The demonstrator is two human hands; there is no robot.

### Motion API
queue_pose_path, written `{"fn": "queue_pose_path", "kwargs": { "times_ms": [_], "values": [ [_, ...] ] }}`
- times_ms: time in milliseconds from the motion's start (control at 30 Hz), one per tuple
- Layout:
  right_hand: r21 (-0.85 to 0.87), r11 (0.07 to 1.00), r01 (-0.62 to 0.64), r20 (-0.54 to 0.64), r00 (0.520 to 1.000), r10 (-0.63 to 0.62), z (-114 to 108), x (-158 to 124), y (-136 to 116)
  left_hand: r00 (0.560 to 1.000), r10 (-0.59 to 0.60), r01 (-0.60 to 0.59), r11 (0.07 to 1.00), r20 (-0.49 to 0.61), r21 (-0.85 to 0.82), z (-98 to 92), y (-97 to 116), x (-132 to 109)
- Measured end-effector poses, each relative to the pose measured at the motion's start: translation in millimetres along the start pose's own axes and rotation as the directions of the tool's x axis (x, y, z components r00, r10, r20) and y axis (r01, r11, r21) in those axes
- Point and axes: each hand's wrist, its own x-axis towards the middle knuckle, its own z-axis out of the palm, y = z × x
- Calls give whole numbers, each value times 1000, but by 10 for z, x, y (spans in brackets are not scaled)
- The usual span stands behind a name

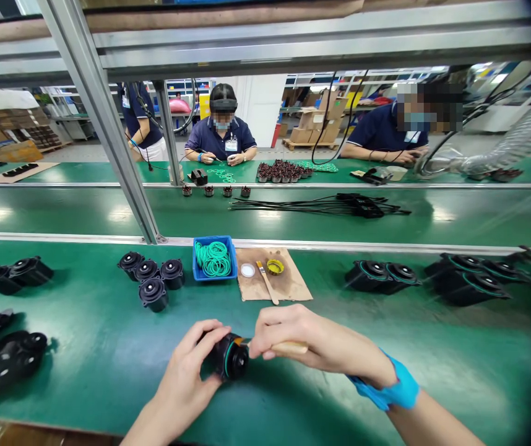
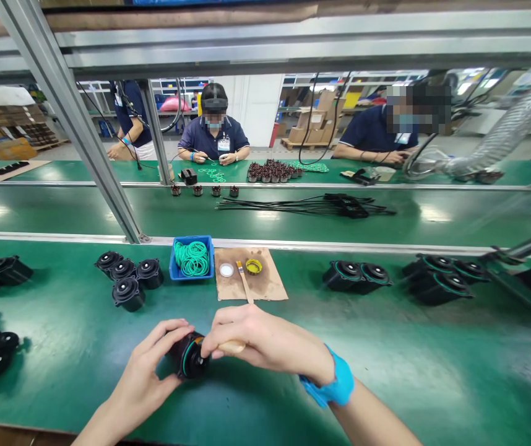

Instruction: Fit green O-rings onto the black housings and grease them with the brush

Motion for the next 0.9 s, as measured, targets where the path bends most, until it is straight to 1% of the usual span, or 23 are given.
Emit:
{"fn": "queue_pose_path", "kwargs": {
  "times_ms": [67, 133, 267, 433, 500, 600, 667, 700, 733, 767, 800, 833, 867, 900],
  "values": [
    [-25, 1000, -4, 54, 999, 5, -7, 27, -32, 1000, 24, -24, 997, -7, 68, 1, 3, -13],
    [-86, 996, 8, 99, 995, 0, -4, 56, -77, 999, 46, -45, 990, -5, 132, 5, 2, -22],
    [-242, 967, 80, 147, 988, -45, 45, 109, -192, 998, 55, -54, 978, 3, 204, 18, -13, -35],
    [-428, 889, 164, 215, 974, -76, 172, 133, -306, 1000, 8, -6, 979, -10, 203, 32, -36, -45],
    [-461, 868, 185, 224, 971, -88, 215, 115, -341, 1000, -13, 17, 983, -21, 181, 31, -42, -40],
    [-471, 861, 191, 195, 975, -109, 242, 48, -377, 995, -81, 87, 988, -54, 126, 24, -37, -22],
    [-445, 881, 157, 112, 987, -119, 254, -19, -377, 987, -137, 143, 987, -86, 76, 27, -22, -6],
    [-412, 902, 126, 31, 992, -124, 268, -54, -368, 981, -161, 167, 985, -106, 49, 33, -12, 2],
    [-362, 928, 92, -81, 988, -130, 291, -86, -353, 975, -182, 187, 982, -126, 22, 42, 0, 9],
    [-299, 952, 61, -211, 969, -128, 326, -114, -333, 969, -200, 202, 979, -147, -5, 54, 12, 14],
    [-234, 971, 40, -343, 931, -122, 371, -134, -309, 962, -216, 214, 976, -167, -30, 68, 25, 18],
    [-183, 982, 36, -458, 881, -118, 424, -146, -285, 955, -231, 225, 973, -187, -52, 84, 37, 20],
    [-150, 988, 43, -538, 835, -118, 481, -149, -261, 949, -243, 233, 970, -202, -70, 99, 49, 21],
    [-135, 990, 50, -588, 800, -120, 539, -146, -240, 944, -252, 239, 967, -213, -86, 114, 60, 21]
  ]
}}
